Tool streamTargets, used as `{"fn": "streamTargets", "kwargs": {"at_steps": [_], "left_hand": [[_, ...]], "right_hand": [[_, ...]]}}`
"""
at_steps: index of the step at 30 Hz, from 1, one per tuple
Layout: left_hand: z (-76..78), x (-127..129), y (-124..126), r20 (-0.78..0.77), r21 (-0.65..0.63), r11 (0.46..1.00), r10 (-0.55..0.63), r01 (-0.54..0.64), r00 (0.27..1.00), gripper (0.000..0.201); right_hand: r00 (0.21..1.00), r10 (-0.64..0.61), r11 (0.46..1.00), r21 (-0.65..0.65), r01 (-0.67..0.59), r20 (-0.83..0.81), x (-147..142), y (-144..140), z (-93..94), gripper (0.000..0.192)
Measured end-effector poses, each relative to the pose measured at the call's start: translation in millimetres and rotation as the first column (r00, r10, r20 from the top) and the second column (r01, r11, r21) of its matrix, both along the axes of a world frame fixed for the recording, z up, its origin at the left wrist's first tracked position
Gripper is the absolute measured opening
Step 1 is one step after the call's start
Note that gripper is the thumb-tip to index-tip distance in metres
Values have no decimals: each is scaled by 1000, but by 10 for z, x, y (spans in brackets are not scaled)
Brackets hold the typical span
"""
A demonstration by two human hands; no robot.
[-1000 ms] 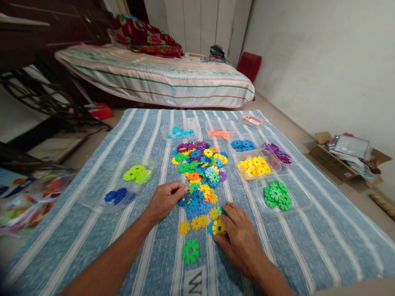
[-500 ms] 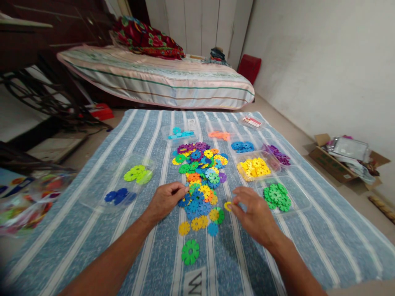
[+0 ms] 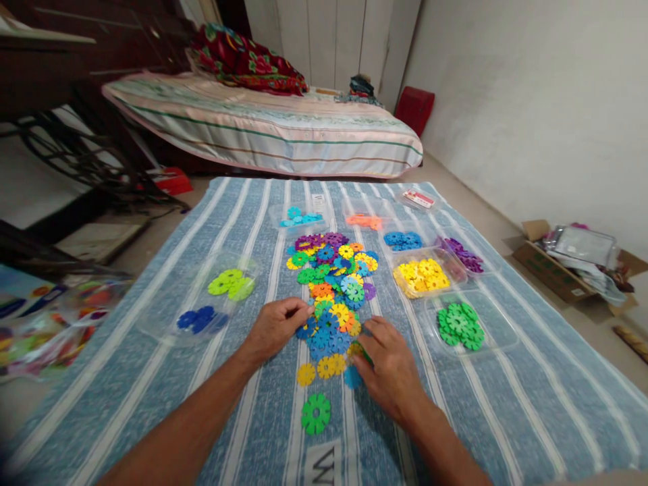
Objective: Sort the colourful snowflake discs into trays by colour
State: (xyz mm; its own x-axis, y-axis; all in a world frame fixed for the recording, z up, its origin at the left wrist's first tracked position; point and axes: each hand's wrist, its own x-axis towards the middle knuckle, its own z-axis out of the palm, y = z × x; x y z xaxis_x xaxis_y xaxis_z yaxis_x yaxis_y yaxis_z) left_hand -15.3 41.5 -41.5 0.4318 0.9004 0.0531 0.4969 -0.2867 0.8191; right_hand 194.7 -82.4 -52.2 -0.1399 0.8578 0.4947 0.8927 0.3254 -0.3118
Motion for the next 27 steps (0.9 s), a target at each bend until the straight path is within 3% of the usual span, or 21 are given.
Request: {"fn": "streamTargets", "kwargs": {"at_steps": [5,10,14,16,18,20,22,24,25,27], "left_hand": [[25,9,-11,8,1,1000,5,-5,1000,33],[26,10,-11,12,-5,1000,8,-8,1000,33],[10,8,-9,0,8,1000,-1,1,1000,34],[-1,5,-10,0,12,1000,-2,2,1000,34],[-11,1,-9,1,14,1000,-3,3,1000,34],[-19,-2,-7,2,11,1000,-6,6,1000,34],[-19,-1,-5,3,7,1000,-9,9,1000,34],[-8,4,-5,7,6,1000,-10,10,1000,33],[1,7,-6,7,6,1000,-9,9,1000,33],[23,14,-12,6,8,1000,-2,2,1000,33]], "right_hand": [[1000,-26,998,-52,26,9,-68,-32,-67,20],[996,-25,999,-31,22,-88,-107,-27,-36,18],[984,-27,995,-100,10,-173,-118,-19,37,5],[982,-23,992,-126,-1,-186,-42,22,128,10],[984,-56,997,-70,44,-166,115,99,264,11],[980,-157,982,84,168,-121,327,198,426,10],[944,-318,902,277,330,-87,526,287,571,10],[916,-395,843,371,390,-67,638,332,650,14],[919,-390,844,375,383,-60,645,332,653,14],[953,-297,905,303,298,-49,561,290,585,12]]}}
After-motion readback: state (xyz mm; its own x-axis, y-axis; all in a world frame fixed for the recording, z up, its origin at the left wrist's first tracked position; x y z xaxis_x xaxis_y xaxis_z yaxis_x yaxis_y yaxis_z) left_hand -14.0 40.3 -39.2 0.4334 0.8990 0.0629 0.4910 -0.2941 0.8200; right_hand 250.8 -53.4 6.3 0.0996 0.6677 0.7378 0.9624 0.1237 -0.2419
